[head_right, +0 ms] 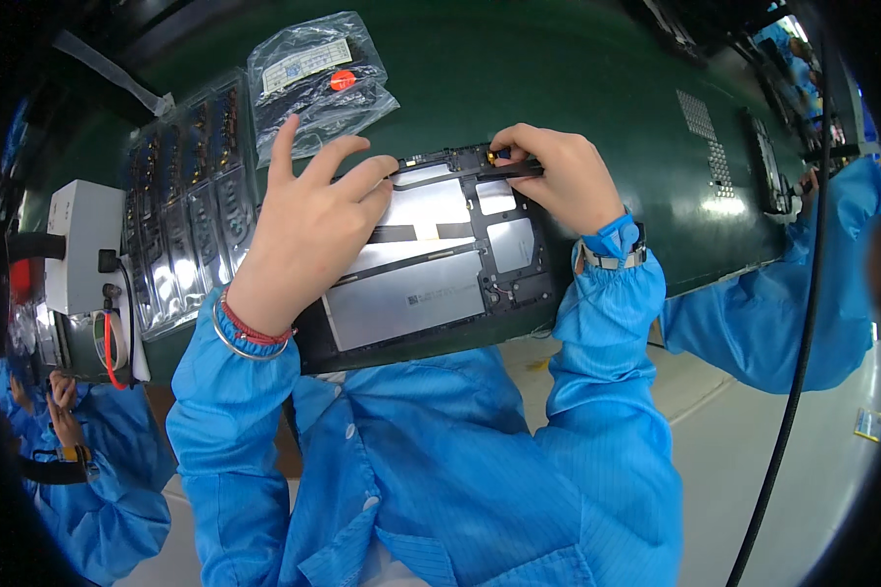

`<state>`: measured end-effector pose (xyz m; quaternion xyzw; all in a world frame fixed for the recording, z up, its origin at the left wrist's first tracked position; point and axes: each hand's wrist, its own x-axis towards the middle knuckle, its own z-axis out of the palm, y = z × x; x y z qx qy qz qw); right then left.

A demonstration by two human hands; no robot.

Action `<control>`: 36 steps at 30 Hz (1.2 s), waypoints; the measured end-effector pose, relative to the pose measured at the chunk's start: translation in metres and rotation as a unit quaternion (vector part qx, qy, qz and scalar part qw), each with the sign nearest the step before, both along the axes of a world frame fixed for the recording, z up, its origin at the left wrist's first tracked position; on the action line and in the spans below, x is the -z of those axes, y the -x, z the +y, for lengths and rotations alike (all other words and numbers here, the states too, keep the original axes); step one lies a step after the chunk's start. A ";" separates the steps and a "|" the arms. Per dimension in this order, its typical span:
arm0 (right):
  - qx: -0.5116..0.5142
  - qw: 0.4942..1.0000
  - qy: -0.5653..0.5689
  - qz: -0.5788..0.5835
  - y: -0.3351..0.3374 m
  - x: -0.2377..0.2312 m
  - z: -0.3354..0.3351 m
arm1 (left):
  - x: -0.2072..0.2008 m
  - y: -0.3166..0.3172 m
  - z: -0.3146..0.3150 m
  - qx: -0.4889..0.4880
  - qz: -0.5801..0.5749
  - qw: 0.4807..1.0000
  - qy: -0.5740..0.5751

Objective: Assembling internal components and connecting ribbon cables inside a tablet device on a factory production line.

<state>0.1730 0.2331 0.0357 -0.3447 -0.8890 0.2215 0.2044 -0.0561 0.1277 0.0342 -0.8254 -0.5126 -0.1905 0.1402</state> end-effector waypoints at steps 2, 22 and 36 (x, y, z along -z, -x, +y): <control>0.003 1.000 -0.005 -0.004 -0.004 0.002 0.001 | -0.002 -0.002 0.005 0.028 -0.011 0.999 -0.032; -0.099 0.981 -0.129 0.106 0.038 -0.028 0.006 | -0.021 -0.035 -0.017 0.023 0.192 0.981 0.005; -0.168 0.973 -0.138 -0.072 0.058 -0.001 -0.003 | 0.044 -0.066 -0.157 -0.026 -0.882 0.335 0.331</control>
